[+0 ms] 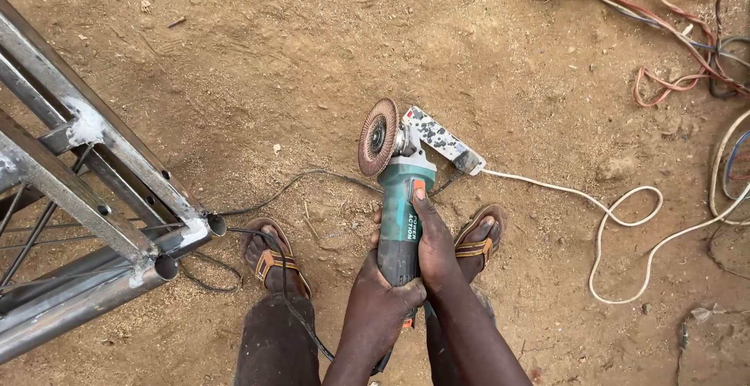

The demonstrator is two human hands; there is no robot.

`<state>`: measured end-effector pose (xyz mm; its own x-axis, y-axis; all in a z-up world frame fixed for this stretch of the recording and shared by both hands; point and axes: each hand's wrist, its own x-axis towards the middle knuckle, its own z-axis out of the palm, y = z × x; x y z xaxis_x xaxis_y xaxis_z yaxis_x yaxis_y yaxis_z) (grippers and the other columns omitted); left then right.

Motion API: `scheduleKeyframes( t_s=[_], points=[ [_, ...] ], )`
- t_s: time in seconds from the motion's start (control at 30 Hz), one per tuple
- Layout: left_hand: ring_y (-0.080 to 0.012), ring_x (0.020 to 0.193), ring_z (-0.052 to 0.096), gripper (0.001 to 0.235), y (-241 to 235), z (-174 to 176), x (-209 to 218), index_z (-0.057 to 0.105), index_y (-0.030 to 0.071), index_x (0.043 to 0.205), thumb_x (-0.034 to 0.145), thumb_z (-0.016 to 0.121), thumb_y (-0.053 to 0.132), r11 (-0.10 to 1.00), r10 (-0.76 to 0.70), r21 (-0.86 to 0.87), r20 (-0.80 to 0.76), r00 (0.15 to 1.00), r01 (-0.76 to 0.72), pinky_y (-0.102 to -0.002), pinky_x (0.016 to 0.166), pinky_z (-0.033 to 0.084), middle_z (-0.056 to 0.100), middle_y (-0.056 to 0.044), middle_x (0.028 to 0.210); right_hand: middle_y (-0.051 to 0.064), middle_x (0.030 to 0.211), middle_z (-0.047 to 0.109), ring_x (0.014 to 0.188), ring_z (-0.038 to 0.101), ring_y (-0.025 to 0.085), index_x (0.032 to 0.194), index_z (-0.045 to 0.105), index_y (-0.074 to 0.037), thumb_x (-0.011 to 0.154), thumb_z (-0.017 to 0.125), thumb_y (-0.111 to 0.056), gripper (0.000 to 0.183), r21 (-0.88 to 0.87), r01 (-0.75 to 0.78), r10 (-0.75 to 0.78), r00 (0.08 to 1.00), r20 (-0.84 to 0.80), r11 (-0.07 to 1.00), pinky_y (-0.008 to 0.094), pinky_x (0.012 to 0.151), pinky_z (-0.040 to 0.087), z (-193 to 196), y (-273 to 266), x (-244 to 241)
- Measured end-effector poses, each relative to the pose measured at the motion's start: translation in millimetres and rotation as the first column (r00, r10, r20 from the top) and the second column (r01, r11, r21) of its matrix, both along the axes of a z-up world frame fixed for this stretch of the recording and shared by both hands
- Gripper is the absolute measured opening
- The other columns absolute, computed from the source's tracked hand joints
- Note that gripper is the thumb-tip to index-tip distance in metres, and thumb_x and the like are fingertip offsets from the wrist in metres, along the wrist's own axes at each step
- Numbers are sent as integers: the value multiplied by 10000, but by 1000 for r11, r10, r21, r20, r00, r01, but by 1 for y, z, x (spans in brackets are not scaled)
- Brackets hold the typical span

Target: Grinding down weld joints on a metal frame using an angle grinder.

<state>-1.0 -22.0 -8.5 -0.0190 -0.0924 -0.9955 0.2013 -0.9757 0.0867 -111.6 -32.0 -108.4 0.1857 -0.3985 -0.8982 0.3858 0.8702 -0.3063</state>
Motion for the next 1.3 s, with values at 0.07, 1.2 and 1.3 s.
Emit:
scheduleKeyframes(
  t_s=[0.07,1.2,1.3],
  points=[
    [-134,808,655,574,3,-6,-4,642,229,1247,676,688,197,1000,-9,1,17,1000,9,-299,739,532,740,13,948,229,937,719,677,714,347,1161,615,54,935,571,-509,608,12,21,-21,1000,6,1000,449,601,598,-1,-1,0],
    [-149,721,694,628,98,106,52,666,223,1294,670,697,164,994,99,38,-36,994,-98,-316,588,553,772,-27,949,167,858,731,672,704,289,1036,626,-32,847,790,-199,301,154,-295,319,933,-168,943,421,648,618,117,65,56],
    [-135,550,680,809,93,109,42,589,285,1438,648,744,199,984,145,101,-5,989,-144,-292,467,542,783,-46,834,150,766,687,603,667,269,982,661,-21,832,804,-152,245,191,-329,366,906,-213,925,384,566,565,135,49,68]
  ],
)
